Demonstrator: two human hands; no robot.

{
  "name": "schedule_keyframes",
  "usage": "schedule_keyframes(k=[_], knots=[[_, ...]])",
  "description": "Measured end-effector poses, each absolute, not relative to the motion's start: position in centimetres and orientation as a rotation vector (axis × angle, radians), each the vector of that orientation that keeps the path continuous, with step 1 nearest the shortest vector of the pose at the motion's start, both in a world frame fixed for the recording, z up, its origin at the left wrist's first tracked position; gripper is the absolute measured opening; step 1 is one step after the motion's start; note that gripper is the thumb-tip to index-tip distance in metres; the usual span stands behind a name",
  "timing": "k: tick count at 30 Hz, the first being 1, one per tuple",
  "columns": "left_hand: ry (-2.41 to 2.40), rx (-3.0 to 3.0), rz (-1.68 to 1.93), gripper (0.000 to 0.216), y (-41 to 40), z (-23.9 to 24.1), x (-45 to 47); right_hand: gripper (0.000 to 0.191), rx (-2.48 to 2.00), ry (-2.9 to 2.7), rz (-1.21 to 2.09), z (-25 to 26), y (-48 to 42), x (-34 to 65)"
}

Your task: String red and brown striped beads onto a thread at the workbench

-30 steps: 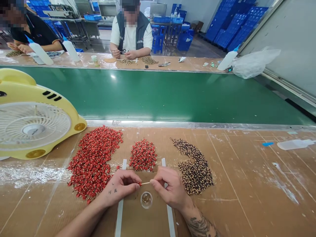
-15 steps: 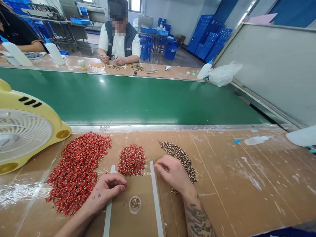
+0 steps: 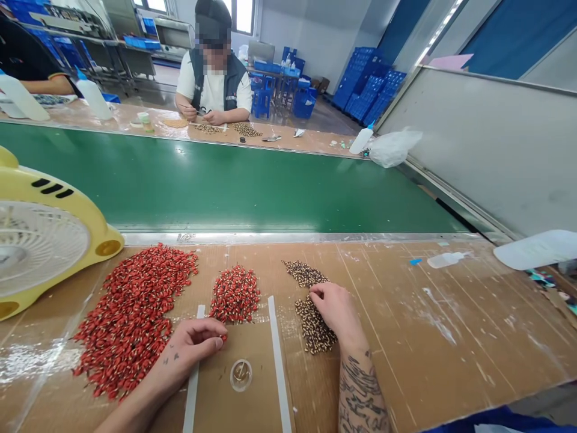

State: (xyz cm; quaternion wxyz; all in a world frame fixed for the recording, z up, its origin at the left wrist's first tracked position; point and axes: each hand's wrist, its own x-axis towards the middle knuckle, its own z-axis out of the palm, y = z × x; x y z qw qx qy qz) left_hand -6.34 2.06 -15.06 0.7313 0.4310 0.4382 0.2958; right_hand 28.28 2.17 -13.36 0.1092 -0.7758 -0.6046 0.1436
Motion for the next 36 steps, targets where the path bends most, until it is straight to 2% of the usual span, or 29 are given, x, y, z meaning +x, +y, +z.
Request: schedule_keyframes(k=[11, 15, 19, 25, 31, 36], knots=[[0.962, 0.944, 0.665, 0.013, 2.3, -13.2, -6.0, 0.026, -2.010, -1.742, 0.380, -13.5, 2.6, 27.0], [0.948, 0.891, 0.726, 0.012, 2.2, -13.3, -5.8, 0.026, -1.725, -1.533, 0.622, -13.4, 2.4, 24.3], [0.969, 0.874, 0.787, 0.012, 2.0, -13.6, -5.6, 0.022, -1.429, -1.622, 0.884, -13.0, 1.6, 19.5], [1.003, 0.953, 0.859, 0.013, 1.7, -14.0, -5.3, 0.024, -1.311, -1.368, 1.277, -13.8, 0.2, 14.8], [0.995, 1.038, 0.901, 0.011, 1.4, -13.8, -4.7, 0.021, -1.215, -1.374, 1.163, -13.9, 0.3, 13.9], [0.994, 1.052, 0.913, 0.010, 1.5, -13.5, -4.5, 0.016, -1.184, -1.350, 1.213, -13.7, 0.1, 13.6]])
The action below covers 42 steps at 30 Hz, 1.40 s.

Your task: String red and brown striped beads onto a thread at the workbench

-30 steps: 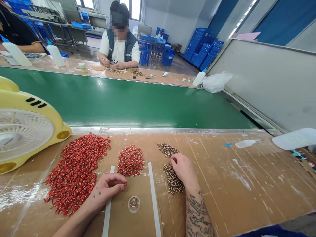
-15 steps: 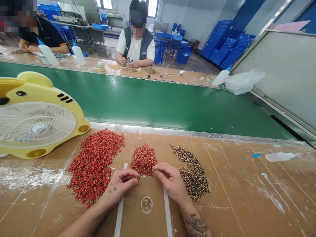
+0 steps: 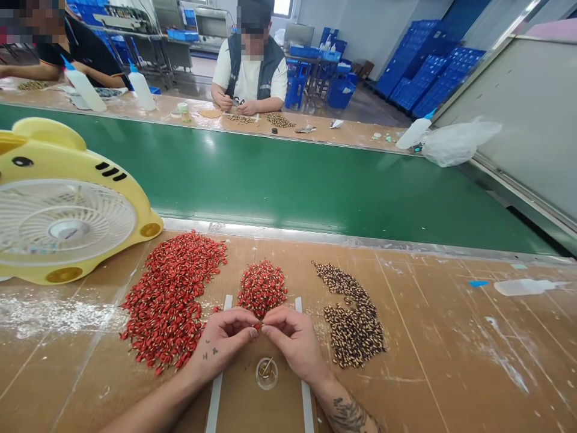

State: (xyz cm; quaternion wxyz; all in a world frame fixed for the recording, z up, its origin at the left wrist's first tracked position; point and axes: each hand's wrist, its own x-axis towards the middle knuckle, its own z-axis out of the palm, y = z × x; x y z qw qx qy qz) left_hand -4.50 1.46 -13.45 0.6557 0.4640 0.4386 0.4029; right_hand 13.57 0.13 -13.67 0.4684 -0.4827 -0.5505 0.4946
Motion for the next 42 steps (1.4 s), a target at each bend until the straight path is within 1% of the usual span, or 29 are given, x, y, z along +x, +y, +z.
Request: schedule_keyframes(k=[7, 12, 19, 23, 29, 36, 42], knots=[[1.001, 1.130, 0.904, 0.009, 1.2, -13.6, -4.5, 0.010, -1.136, -1.427, 1.169, -13.4, 0.1, 13.4], [1.013, 1.117, 0.877, 0.009, 1.1, -13.3, -4.6, 0.012, -1.155, -1.529, 1.089, -13.3, 0.1, 13.5], [1.042, 1.303, 0.888, 0.011, 1.1, -13.6, -4.9, 0.012, -1.172, -1.678, 1.012, -12.8, 0.0, 13.7], [1.051, 1.317, 0.906, 0.010, 0.9, -13.8, -4.9, 0.012, -1.205, -1.610, 1.103, -13.1, 0.1, 14.0], [1.024, 1.390, 0.930, 0.009, 1.0, -13.6, -5.1, 0.020, -1.219, -1.446, 1.328, -13.9, 0.3, 14.4], [1.071, 1.494, 0.904, 0.010, 0.9, -13.5, -5.3, 0.017, -1.199, -1.497, 1.385, -13.9, 0.4, 14.7], [1.086, 1.538, 0.873, 0.009, 0.7, -14.0, -5.2, 0.020, -1.255, -1.500, 1.461, -14.3, 0.5, 15.0]])
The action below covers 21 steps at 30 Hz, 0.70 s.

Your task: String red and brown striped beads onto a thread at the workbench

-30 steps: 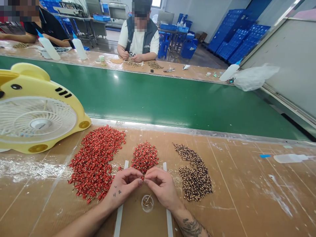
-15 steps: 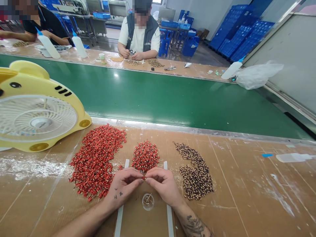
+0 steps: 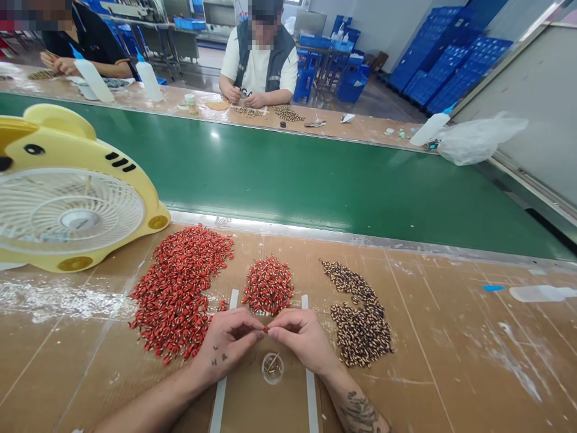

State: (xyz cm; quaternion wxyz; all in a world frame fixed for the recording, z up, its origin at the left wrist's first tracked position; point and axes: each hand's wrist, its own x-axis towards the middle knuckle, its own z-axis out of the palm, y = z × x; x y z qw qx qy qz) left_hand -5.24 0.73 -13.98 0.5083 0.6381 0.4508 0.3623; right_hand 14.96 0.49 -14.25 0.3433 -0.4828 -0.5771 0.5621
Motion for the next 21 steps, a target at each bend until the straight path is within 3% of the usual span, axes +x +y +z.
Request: schedule_keyframes(k=[15, 21], knots=[[1.123, 1.502, 0.868, 0.008, 1.2, -14.0, -4.9, 0.019, -1.307, -1.453, 1.417, -14.1, 0.5, 14.0], [1.215, 1.595, 0.879, 0.011, 2.6, -13.1, -5.6, 0.031, -1.267, -1.238, 1.366, -15.1, 0.3, 14.6]])
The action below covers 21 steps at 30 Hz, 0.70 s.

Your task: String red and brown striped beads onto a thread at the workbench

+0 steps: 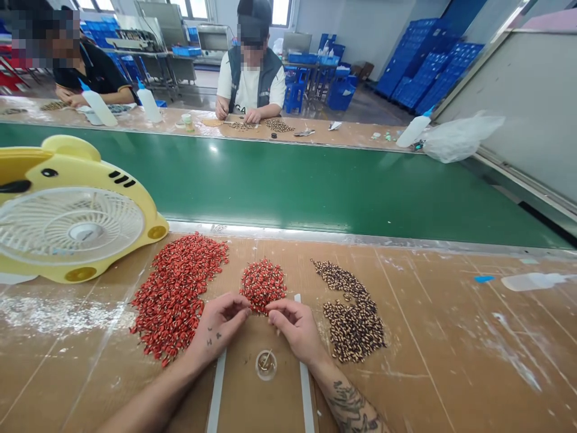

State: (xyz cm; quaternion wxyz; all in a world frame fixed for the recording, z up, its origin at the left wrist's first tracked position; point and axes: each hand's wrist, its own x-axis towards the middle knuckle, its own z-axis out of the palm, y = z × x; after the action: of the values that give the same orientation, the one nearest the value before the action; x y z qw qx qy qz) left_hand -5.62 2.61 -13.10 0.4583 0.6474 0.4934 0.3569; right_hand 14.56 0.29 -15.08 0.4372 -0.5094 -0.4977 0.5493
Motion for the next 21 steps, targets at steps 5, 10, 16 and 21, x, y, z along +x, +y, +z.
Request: schedule_keyframes(k=[5, 10, 16, 21], knots=[[1.232, 1.831, 0.839, 0.016, 5.2, -12.1, -4.8, 0.034, -1.251, -1.286, 1.370, -15.3, 0.3, 14.9], [1.369, 2.215, 0.623, 0.017, 7.5, -10.6, -4.1, 0.033, -1.250, -1.423, 1.306, -14.8, 0.3, 15.2], [1.619, 2.471, 0.075, 0.021, 5.6, -8.7, -9.9, 0.029, -1.052, -1.851, 1.414, -13.9, 0.4, 16.8], [1.599, 2.459, -0.136, 0.023, 3.8, -8.3, -12.4, 0.030, -0.953, -1.981, 1.441, -14.2, 0.6, 17.4]])
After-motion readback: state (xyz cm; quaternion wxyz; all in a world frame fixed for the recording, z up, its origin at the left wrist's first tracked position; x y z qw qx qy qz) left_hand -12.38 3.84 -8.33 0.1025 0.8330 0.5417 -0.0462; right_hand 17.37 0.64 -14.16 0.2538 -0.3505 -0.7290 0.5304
